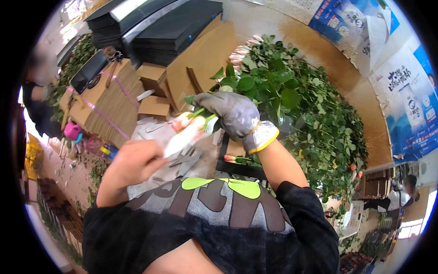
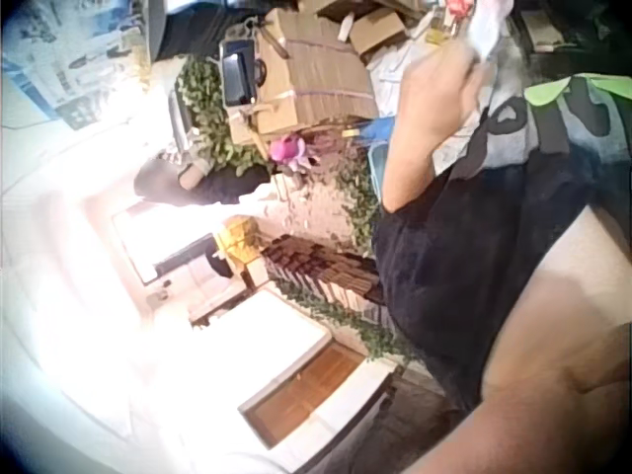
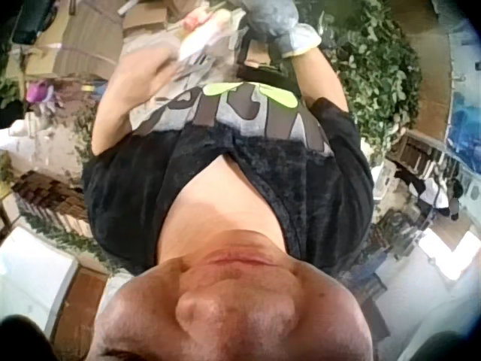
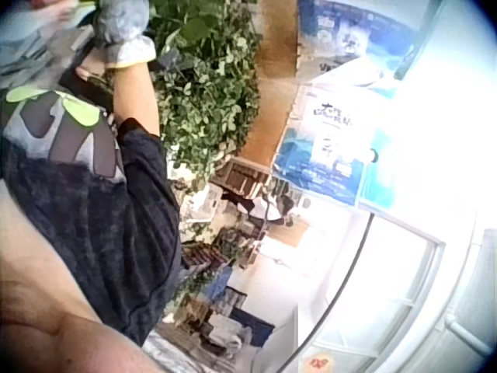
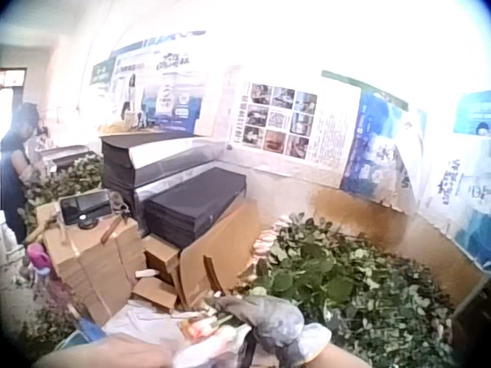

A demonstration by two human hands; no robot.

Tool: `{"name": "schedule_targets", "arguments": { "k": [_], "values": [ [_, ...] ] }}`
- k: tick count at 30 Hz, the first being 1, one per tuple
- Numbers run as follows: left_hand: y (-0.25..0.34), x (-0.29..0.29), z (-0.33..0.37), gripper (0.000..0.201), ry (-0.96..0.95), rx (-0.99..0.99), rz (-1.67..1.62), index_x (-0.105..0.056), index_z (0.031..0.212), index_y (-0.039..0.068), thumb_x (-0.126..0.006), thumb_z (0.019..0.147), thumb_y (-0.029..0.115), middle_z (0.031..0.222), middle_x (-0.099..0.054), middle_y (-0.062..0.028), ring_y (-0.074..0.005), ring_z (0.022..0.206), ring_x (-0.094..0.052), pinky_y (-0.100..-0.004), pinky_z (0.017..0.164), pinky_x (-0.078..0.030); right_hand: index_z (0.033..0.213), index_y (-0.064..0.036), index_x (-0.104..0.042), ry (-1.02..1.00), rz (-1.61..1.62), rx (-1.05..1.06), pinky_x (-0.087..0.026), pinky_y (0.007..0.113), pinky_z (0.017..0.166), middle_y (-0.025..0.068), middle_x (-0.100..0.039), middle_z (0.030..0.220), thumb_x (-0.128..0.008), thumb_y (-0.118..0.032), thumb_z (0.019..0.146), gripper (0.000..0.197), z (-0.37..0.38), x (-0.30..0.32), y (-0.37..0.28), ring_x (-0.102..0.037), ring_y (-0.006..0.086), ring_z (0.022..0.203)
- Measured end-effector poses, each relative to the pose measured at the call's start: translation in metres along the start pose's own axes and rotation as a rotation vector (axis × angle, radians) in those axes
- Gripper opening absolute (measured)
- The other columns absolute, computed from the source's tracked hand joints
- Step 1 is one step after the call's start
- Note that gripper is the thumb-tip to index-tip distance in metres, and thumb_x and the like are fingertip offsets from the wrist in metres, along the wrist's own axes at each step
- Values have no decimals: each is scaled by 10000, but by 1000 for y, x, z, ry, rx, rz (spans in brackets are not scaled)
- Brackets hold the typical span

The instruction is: The person selects pink roses from a large pile, places them into a black box, and wraps the flower heads with white protective foam netting.

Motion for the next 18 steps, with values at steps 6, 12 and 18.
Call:
{"name": "schedule_targets", "arguments": {
  "k": [6,12,18],
  "values": [
    [-61,-40,8,361,-137,219,-28,-672,818,43,-667,797,403,669,-635,-153,-296,666,-641,-387,611,-501,1030,-78,-621,87,101,29,-499,346,802,108,-653,1075,-687,-96,740,299,11,27,0,-630,301,954],
    [-41,-48,62,262,55,159,-649,-622,715,44,-619,854,265,569,-557,-98,-277,535,-572,-363,518,-442,1034,-69,-620,-151,172,-216,-501,368,817,130,-656,1063,-672,-69,744,294,29,16,7,-632,317,954],
    [-53,-35,-3,414,-255,221,-8,-617,599,45,-611,836,384,572,-581,-114,-331,556,-580,-436,524,-453,1172,47,-551,476,560,-294,-511,372,843,145,-610,1107,-652,-227,820,458,-28,104,64,-617,260,934]
  ]
}}
Point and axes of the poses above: each hand's wrist, its own z-axis towards the middle knuckle, its own x-axis out of the back of the hand, y = z × x, the point moved 6 cm from there along z, towards the middle knuckle
